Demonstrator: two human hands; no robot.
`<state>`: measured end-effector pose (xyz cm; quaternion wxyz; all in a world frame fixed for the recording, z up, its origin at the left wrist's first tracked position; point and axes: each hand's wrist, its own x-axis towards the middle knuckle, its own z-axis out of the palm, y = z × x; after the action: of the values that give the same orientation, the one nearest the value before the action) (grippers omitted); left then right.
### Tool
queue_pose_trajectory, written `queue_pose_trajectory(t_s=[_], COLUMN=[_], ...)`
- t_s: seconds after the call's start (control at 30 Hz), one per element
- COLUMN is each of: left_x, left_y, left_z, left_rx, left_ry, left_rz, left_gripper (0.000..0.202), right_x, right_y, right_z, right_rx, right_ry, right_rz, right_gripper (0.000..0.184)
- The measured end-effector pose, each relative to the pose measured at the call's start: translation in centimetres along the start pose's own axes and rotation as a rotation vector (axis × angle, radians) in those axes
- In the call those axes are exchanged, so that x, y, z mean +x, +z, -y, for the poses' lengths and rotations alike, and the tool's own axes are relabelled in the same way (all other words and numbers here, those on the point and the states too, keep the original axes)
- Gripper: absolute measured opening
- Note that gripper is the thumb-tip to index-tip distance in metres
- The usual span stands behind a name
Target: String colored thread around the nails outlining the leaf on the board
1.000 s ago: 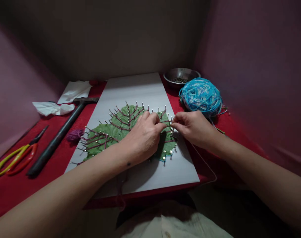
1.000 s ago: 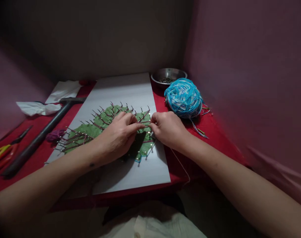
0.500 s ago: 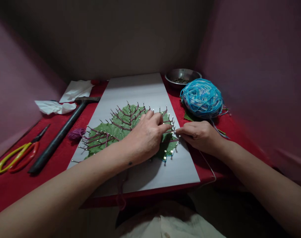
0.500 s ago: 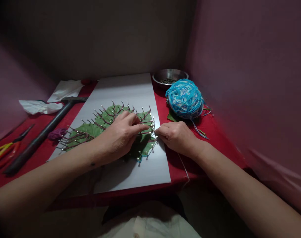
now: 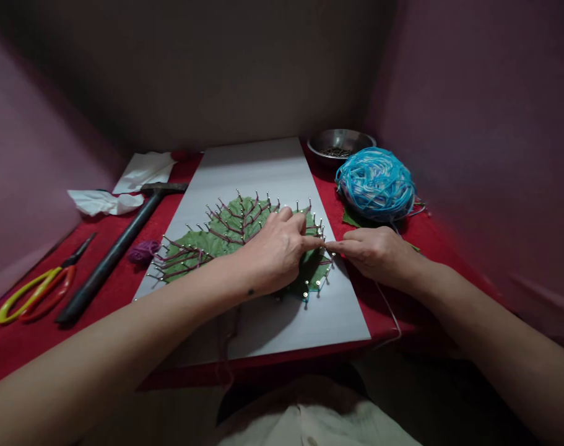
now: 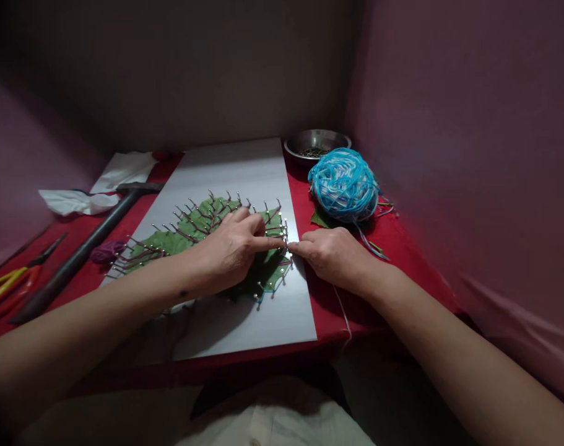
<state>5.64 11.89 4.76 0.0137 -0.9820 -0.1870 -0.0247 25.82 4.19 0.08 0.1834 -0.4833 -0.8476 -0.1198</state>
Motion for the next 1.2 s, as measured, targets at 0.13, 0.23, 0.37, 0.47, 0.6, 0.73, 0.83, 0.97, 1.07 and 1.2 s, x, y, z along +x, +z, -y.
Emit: queue_pose_trajectory(t_s=[0.13,0.23,0.37,0.47,0.6,0.73,0.83,0.97,1.07,1.2], left_x=[0.6,0.8,0.2,-0.4,-1.0,-1.2,-1.3,-1.3,-1.3,-1.2], left_y=[0.5,0.3,-0.8,-1.1,-0.3,0.3,0.1,-0.1,0.1,0.1], left_z=[0.4,0.5,0.2,-0.1,-0.5,-1.0,-1.2,-1.3,-1.3,-1.1], left_rx=[-0.006,-0.046,-0.13,-0.097,0.048,0.108,0.109,0.115,0.123,0.106], left_ry=[0.006,0.006,-0.042,-0.042,0.059,0.135,0.149,0.142,0.155,0.173], left_rz=[0.015,0.009,-0.004,-0.07,-0.115,-0.061,-0.067,-0.092,-0.049,-0.058], left_gripper=[0.052,0.05,0.035,0.028,0.029,0.034,0.032,0.03,0.033,0.034], right_x=[0.2,0.1,-0.1,-0.1,0.0,-0.1,-0.2,-0.3,-0.3,-0.3], right_y=[-0.3,-0.2,0.1,0.2,0.2,0.2,0.3,0.4,0.4,0.4], right_z=[-0.1,-0.2,-0.3,-0.3,-0.2,-0.2,-0.2,-0.3,-0.3,-0.3], right_rx=[0.043,0.078,0.096,0.133,0.152,0.165,0.185,0.231,0.254,0.263], right_ry=[0.04,0.058,0.055,0.067,0.082,0.077,0.077,0.105,0.12,0.142], right_rz=[0.066,0.059,0.012,0.014,0.003,-0.027,-0.036,-0.023,-0.008,-0.001], right_gripper=[0.033,0.033,0.032,0.033,0.033,0.032,0.032,0.031,0.031,0.031])
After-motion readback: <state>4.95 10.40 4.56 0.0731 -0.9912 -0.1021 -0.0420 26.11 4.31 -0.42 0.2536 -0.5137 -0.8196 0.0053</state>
